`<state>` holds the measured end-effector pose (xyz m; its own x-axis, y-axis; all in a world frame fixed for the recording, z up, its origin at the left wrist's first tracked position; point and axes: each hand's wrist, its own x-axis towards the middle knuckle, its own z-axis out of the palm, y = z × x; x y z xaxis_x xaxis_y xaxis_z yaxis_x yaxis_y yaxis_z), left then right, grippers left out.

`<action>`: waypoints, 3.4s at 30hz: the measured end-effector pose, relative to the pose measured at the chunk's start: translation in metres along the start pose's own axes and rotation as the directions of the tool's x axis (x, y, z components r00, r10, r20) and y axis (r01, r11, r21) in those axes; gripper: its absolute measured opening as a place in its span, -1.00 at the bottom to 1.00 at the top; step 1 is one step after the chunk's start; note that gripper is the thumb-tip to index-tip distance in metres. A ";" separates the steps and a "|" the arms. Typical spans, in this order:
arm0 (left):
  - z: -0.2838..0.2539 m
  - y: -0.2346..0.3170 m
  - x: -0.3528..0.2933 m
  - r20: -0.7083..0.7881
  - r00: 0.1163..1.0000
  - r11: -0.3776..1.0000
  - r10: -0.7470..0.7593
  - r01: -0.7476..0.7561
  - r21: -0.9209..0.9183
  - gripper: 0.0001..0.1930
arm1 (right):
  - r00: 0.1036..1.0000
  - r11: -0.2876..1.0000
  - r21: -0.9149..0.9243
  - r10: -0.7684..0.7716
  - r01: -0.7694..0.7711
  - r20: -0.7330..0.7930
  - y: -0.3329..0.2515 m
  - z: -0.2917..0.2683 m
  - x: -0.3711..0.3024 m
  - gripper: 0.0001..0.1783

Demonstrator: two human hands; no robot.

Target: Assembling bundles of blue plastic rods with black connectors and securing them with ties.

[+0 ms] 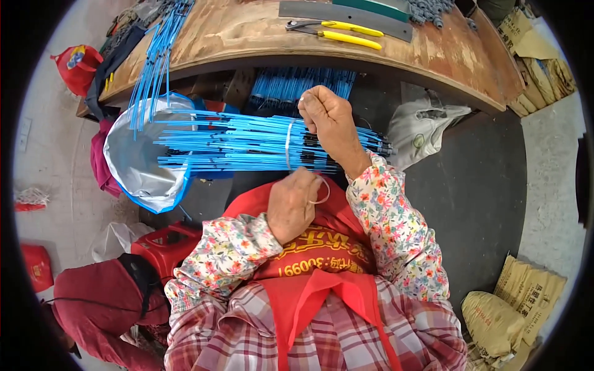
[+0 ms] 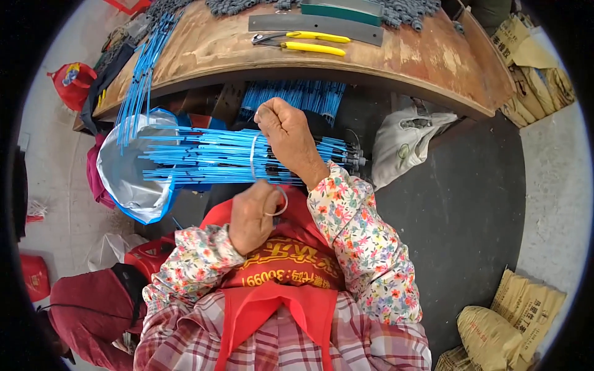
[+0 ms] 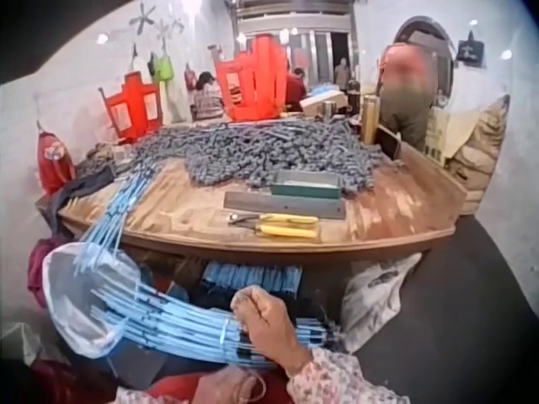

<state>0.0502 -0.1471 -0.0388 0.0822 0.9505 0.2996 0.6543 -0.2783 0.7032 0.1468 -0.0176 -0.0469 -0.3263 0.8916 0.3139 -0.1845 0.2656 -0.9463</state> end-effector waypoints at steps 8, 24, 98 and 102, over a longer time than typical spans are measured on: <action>-0.035 -0.017 0.025 0.128 0.947 0.878 0.296 -0.322 0.354 -0.87 | 0.996 0.960 0.268 0.079 -0.085 0.033 -0.023 -0.002 -0.056 -0.77; -0.004 -0.059 0.062 0.241 0.914 0.891 0.327 -0.383 0.242 -0.83 | 0.933 0.941 -0.178 -0.234 0.288 0.275 -0.024 0.058 -0.095 -0.78; -0.018 -0.040 0.026 0.215 0.579 0.617 0.786 -0.760 -0.207 -0.72 | 0.837 0.363 -0.828 0.187 0.427 0.514 -0.032 -0.084 -0.079 -0.85; -0.027 -0.035 0.041 0.293 0.544 0.600 0.786 -0.786 -0.150 -0.71 | 0.922 0.561 -0.804 0.173 0.197 0.347 -0.035 -0.079 -0.079 -0.84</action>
<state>0.0104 -0.1021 -0.0333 0.7795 0.3388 0.5269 0.2153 -0.9348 0.2827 0.2524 -0.0685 -0.0449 -0.6541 0.7409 0.1523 0.5777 0.6193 -0.5318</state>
